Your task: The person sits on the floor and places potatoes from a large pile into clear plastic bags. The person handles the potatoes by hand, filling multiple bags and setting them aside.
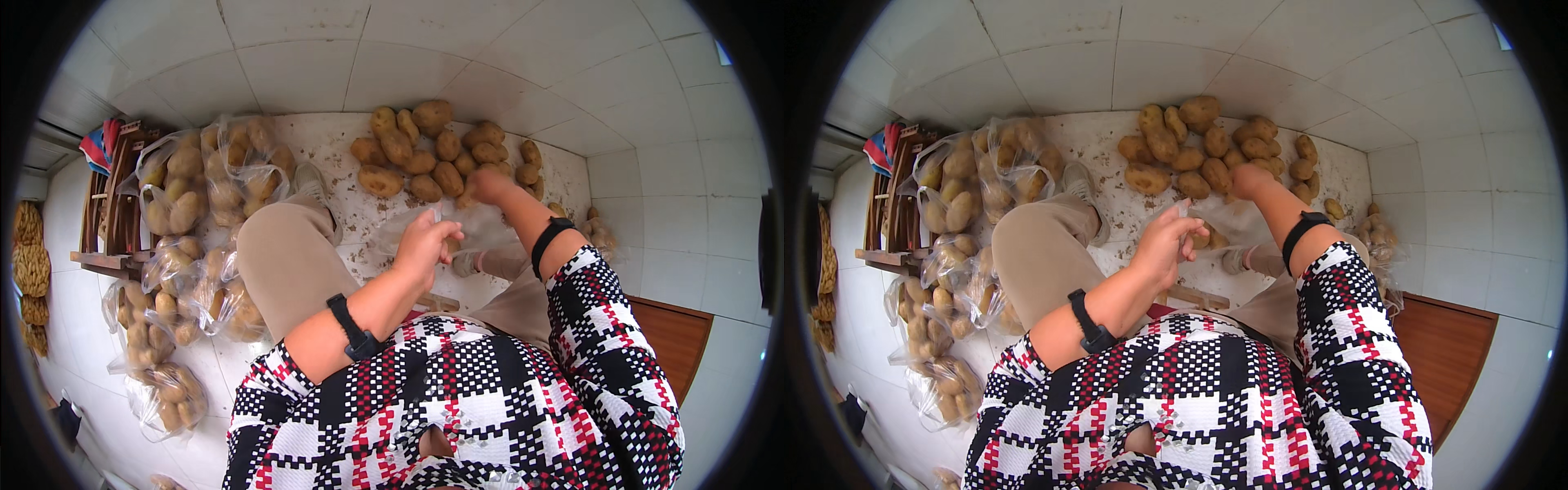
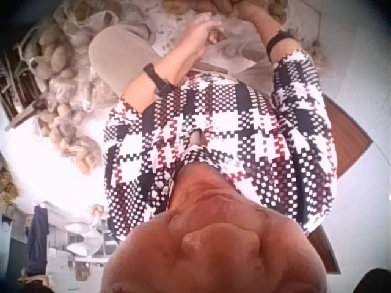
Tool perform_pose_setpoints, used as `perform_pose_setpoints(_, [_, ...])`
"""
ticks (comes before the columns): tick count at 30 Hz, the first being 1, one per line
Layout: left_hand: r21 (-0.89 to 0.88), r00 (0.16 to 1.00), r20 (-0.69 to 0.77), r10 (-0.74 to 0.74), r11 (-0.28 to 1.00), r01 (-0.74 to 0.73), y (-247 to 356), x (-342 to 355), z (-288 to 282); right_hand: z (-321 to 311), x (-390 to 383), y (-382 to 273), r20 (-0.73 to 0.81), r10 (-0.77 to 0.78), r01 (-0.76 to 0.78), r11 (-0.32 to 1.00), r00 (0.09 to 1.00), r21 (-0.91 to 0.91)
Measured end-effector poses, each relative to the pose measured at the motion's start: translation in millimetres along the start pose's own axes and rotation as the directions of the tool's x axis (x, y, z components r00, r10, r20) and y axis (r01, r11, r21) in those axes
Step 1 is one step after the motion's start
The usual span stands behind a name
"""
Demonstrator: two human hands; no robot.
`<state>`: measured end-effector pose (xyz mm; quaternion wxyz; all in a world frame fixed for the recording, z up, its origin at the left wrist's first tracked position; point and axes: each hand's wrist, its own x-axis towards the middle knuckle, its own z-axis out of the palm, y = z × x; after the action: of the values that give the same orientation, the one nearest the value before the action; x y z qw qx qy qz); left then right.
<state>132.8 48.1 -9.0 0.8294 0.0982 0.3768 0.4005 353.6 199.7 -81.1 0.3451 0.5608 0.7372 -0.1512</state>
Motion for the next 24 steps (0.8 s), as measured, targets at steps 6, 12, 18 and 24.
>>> perform_pose_setpoints(6, [-0.117,0.997,-0.059,0.057,0.991,-0.064,14.7,0.9,0.6,-18.8,76.2,-37.9,-0.270,-0.037,0.136,0.924,0.962,0.357])
perform_pose_setpoints(12, [-0.142,0.997,-0.041,0.062,0.988,-0.067,27.7,12.1,-8.1,5.3,168.1,-79.3,-0.116,-0.015,0.079,0.820,0.993,0.567])
perform_pose_setpoints(18, [-0.074,0.998,0.063,0.028,0.997,-0.023,34.9,24.3,-20.5,32.9,214.5,-107.0,-0.133,0.168,-0.042,0.758,0.977,0.651])
perform_pose_setpoints(24, [-0.023,0.996,0.083,0.029,0.999,-0.028,33.4,28.5,-16.6,23.4,204.0,-92.1,-0.116,0.106,0.016,0.665,0.988,0.747])
